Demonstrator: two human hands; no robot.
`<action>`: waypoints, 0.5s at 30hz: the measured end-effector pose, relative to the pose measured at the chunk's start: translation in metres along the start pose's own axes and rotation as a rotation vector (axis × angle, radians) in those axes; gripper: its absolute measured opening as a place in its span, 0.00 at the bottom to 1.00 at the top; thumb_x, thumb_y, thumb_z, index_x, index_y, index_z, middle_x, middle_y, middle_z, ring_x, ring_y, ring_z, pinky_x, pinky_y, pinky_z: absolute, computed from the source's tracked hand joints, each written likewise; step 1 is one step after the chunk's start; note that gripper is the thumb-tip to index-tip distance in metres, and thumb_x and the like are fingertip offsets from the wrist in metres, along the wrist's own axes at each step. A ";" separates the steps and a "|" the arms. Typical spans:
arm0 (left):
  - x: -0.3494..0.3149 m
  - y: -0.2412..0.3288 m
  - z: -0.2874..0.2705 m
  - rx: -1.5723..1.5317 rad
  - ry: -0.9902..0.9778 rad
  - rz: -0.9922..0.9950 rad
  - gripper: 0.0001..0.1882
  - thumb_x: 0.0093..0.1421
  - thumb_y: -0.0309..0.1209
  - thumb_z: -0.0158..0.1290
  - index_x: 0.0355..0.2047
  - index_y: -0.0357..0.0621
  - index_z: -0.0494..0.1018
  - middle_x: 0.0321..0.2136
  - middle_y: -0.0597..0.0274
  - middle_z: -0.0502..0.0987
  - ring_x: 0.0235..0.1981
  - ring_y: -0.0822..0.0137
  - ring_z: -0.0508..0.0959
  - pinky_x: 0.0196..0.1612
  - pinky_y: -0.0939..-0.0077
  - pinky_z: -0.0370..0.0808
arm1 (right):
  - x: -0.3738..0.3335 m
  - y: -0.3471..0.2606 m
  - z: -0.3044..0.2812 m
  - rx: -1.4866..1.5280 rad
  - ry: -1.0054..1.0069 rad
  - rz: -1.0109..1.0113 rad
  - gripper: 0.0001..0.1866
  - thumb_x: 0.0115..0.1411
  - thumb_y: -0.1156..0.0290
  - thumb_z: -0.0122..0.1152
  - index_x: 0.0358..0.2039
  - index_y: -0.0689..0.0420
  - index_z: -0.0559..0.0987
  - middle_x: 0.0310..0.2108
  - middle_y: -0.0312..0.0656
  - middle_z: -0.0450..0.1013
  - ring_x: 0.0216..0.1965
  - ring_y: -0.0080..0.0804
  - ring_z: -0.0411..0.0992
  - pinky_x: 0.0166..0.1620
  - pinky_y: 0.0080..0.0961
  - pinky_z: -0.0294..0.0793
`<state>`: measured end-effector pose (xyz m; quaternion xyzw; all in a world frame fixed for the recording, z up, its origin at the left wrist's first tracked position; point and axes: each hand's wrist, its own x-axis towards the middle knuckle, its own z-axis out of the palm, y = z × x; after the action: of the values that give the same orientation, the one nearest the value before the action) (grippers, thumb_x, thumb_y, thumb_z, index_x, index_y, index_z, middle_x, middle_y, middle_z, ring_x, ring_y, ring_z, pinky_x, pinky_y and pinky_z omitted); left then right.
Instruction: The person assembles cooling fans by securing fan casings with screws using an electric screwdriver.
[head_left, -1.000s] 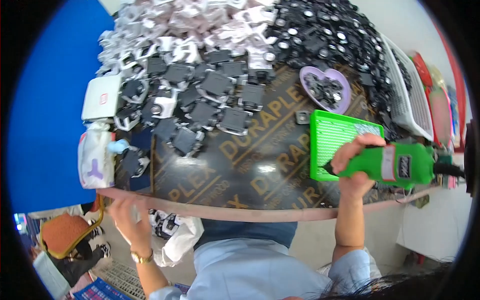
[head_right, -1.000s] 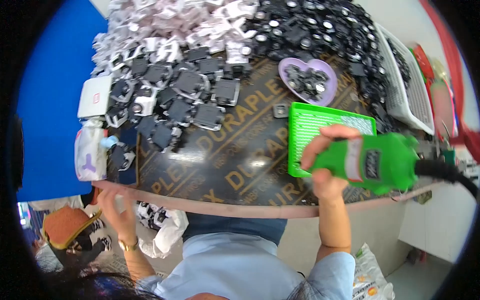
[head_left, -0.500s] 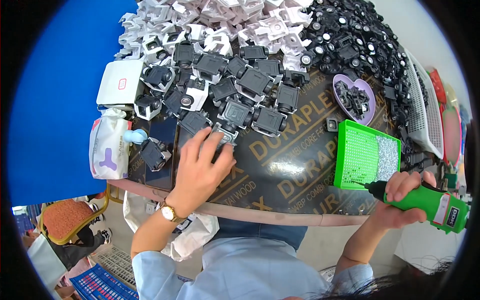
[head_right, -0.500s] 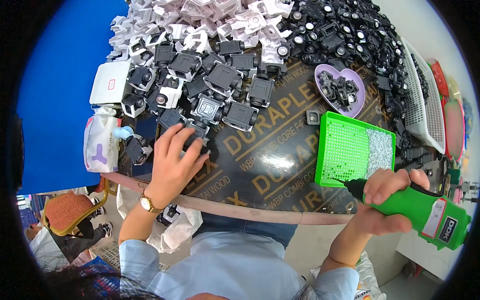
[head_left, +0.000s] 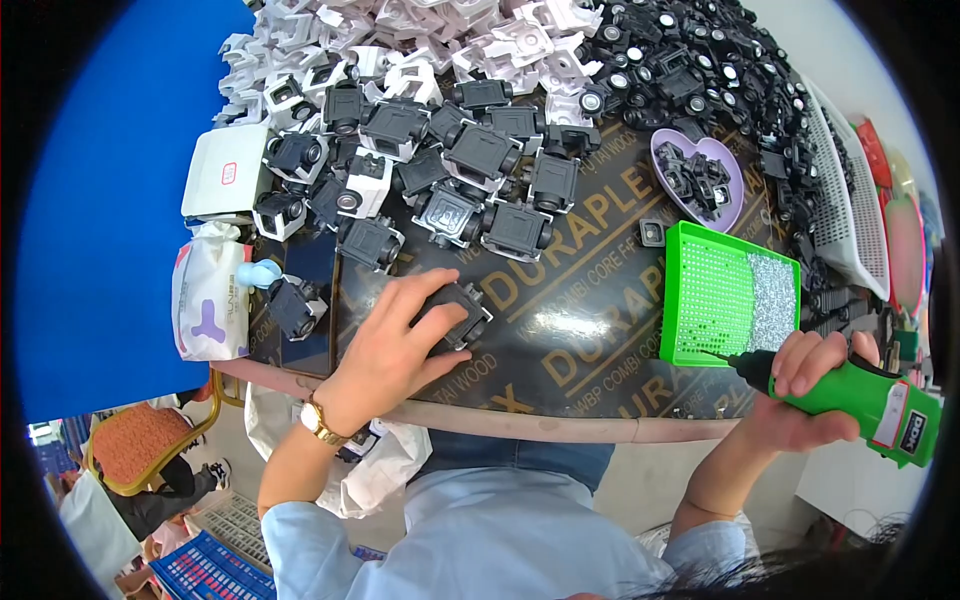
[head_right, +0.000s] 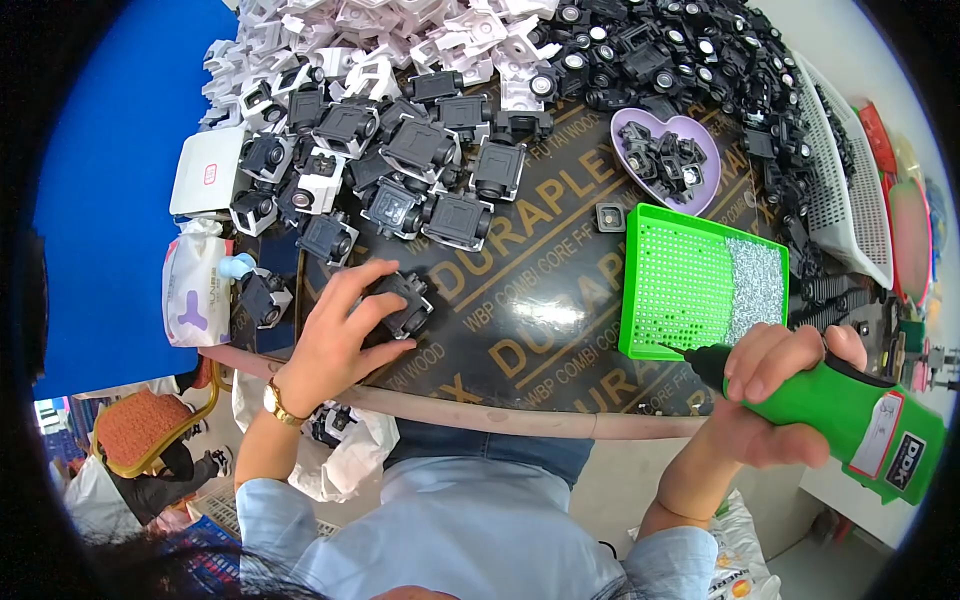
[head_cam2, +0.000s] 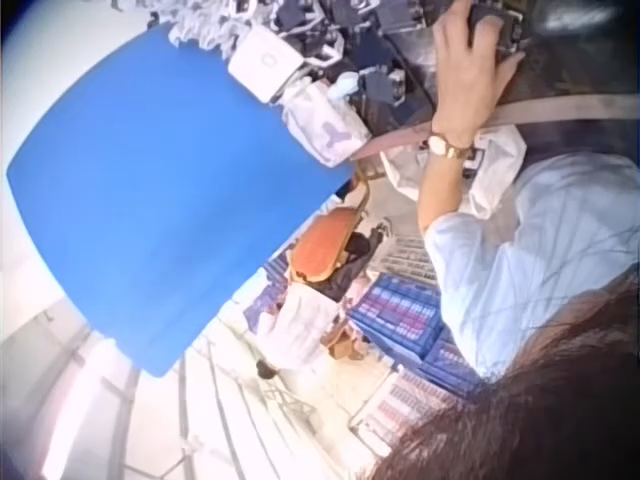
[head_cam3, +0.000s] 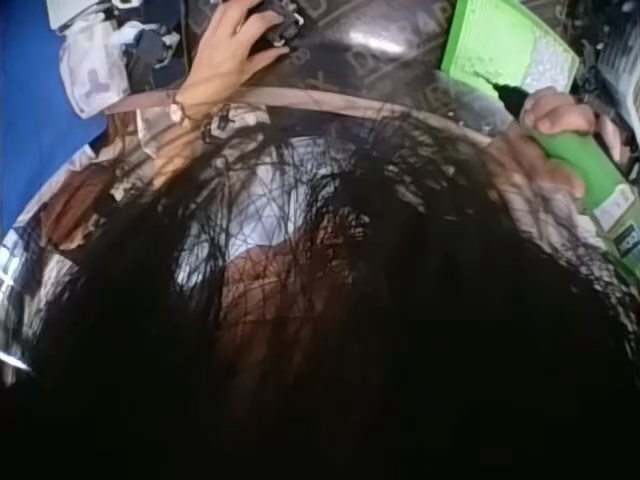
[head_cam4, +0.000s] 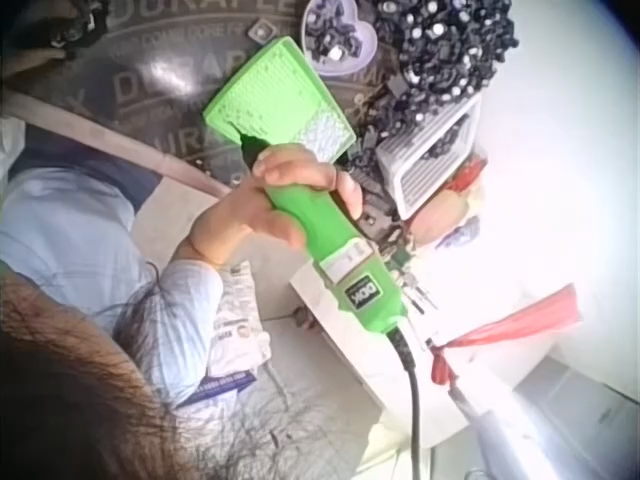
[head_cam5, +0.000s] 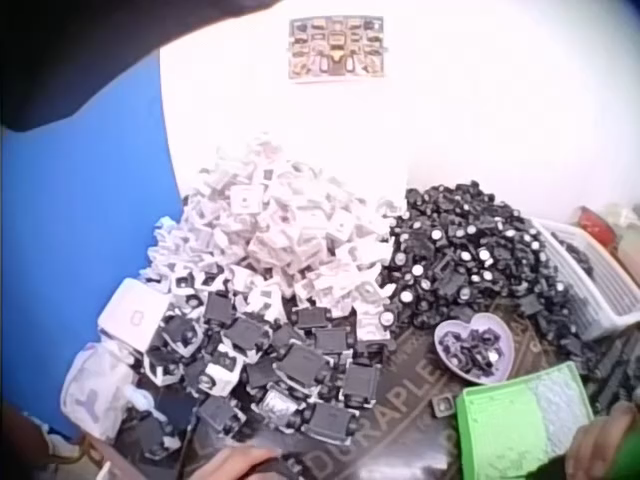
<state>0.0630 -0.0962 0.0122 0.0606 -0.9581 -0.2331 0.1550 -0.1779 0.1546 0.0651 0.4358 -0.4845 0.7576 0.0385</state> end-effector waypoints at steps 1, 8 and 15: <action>0.001 0.000 0.001 -0.020 -0.002 -0.016 0.26 0.38 0.27 0.65 0.39 0.41 0.68 0.48 0.53 0.65 0.45 0.50 0.68 0.46 0.62 0.69 | 0.000 -0.001 -0.002 -0.004 -0.003 0.006 0.44 0.54 0.35 0.48 0.53 0.65 0.59 0.17 0.34 0.62 0.13 0.19 0.56 0.16 0.16 0.56; 0.003 0.000 0.004 -0.062 -0.023 -0.037 0.27 0.36 0.24 0.64 0.39 0.40 0.67 0.39 0.53 0.66 0.41 0.51 0.69 0.42 0.64 0.69 | 0.001 0.001 -0.006 -0.001 0.041 0.005 0.44 0.53 0.35 0.48 0.53 0.65 0.59 0.17 0.34 0.62 0.12 0.19 0.56 0.16 0.16 0.56; 0.010 0.008 0.001 -0.115 -0.021 -0.094 0.26 0.36 0.19 0.62 0.37 0.40 0.65 0.38 0.53 0.64 0.39 0.49 0.68 0.41 0.63 0.68 | 0.001 0.001 -0.007 -0.060 0.041 0.006 0.45 0.53 0.34 0.47 0.54 0.65 0.58 0.16 0.33 0.61 0.12 0.19 0.56 0.16 0.17 0.57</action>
<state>0.0525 -0.0909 0.0177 0.0940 -0.9409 -0.2952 0.1371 -0.1834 0.1591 0.0640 0.4174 -0.5072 0.7517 0.0590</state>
